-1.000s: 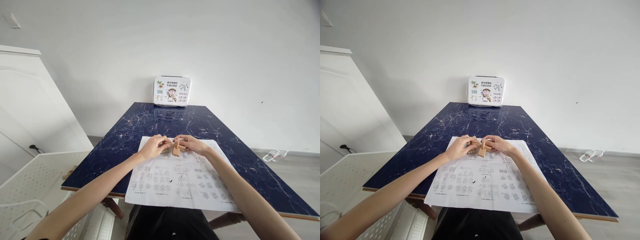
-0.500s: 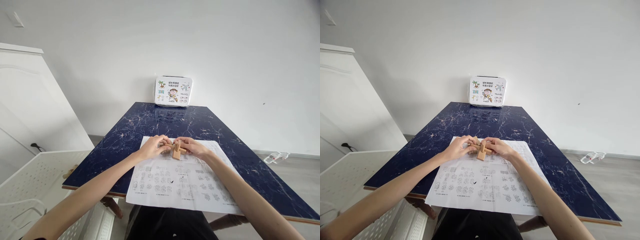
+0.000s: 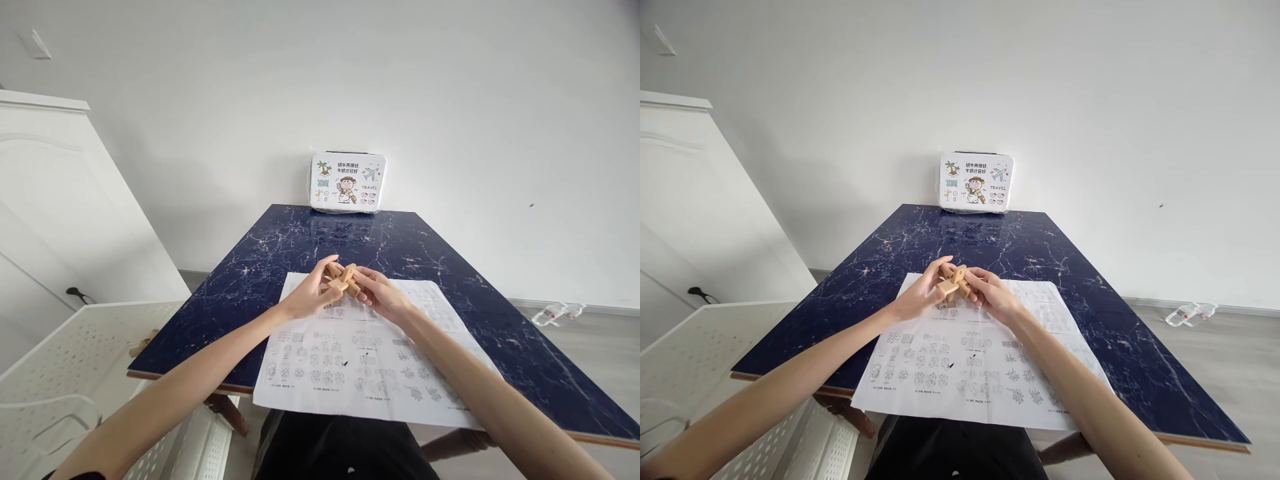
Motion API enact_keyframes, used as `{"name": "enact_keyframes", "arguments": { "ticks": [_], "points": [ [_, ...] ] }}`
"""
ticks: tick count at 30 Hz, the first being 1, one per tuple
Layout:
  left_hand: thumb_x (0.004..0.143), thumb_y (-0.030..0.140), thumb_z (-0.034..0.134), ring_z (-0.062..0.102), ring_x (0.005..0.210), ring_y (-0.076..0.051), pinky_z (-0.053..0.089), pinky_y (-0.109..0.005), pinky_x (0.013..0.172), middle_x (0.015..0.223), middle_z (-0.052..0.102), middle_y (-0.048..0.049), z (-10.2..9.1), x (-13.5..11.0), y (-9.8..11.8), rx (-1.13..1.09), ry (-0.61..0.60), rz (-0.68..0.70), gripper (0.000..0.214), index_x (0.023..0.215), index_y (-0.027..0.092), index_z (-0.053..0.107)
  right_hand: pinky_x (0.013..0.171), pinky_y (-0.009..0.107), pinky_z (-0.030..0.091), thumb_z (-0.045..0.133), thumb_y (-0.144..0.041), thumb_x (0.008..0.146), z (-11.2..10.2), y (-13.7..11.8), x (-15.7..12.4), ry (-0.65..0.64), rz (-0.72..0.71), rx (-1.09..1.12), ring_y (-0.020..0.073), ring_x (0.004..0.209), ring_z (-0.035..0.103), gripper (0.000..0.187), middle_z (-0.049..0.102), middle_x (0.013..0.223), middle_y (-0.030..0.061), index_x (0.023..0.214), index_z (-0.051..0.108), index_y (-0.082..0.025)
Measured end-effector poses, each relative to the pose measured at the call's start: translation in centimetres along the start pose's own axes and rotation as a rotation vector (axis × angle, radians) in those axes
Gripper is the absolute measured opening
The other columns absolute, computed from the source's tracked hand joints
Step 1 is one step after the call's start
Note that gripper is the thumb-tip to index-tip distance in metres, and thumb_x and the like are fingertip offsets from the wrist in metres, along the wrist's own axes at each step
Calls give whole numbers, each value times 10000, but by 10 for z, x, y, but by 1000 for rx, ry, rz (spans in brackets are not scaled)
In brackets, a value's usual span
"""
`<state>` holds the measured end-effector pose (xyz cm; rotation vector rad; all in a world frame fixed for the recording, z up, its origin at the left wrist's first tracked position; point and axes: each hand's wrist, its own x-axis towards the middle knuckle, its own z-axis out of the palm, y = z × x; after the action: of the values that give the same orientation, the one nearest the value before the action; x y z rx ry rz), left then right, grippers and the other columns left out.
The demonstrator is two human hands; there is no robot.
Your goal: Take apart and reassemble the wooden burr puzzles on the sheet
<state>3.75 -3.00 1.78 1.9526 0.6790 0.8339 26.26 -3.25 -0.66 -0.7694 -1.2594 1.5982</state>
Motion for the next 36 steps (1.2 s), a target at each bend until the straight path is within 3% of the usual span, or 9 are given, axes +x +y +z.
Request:
{"name": "enact_keyframes", "arguments": {
  "ticks": [3,8,15,24,32,36],
  "points": [
    [934,538,696,569,1326,-319,522,-408,1003,1540,479,-156,1,-1,1,22,10,-18,896,1636,308,189,453,210,324,797,-546,857,3,2,-1,-7,16,30,77,510,435,457,534,648,-48,1045,616,-171],
    [982,509,611,652,1180,-276,517,-408,1003,1350,625,-113,-1,0,3,133,55,-47,737,1603,260,301,488,213,371,774,-524,894,7,1,-5,-79,21,55,81,530,468,394,571,670,-33,985,595,-185],
    [1014,485,542,673,1107,-245,528,-409,992,1260,655,-92,0,0,4,151,63,9,631,1567,261,339,501,223,350,781,-516,895,11,0,-8,-144,-6,56,83,528,455,381,552,647,-44,931,585,-192],
    [987,435,581,625,1067,-228,493,-461,1041,1119,604,-48,-3,1,0,235,58,201,584,1508,277,369,440,207,208,770,-477,913,12,1,-10,-217,-3,48,44,458,333,357,507,661,-78,1027,570,-204],
    [966,390,555,568,986,-219,526,-453,949,1045,524,-45,-3,1,-12,238,65,328,638,1558,299,333,480,234,309,718,-427,961,16,-4,-13,-383,31,56,69,514,413,266,602,767,-15,1017,602,-194],
    [938,372,579,566,952,-206,545,-440,911,1126,518,-60,-3,-1,-10,312,34,358,708,1587,325,299,480,238,303,685,-398,986,11,0,-13,-404,38,25,71,504,423,233,597,743,-16,1038,625,-179]
  ]
}}
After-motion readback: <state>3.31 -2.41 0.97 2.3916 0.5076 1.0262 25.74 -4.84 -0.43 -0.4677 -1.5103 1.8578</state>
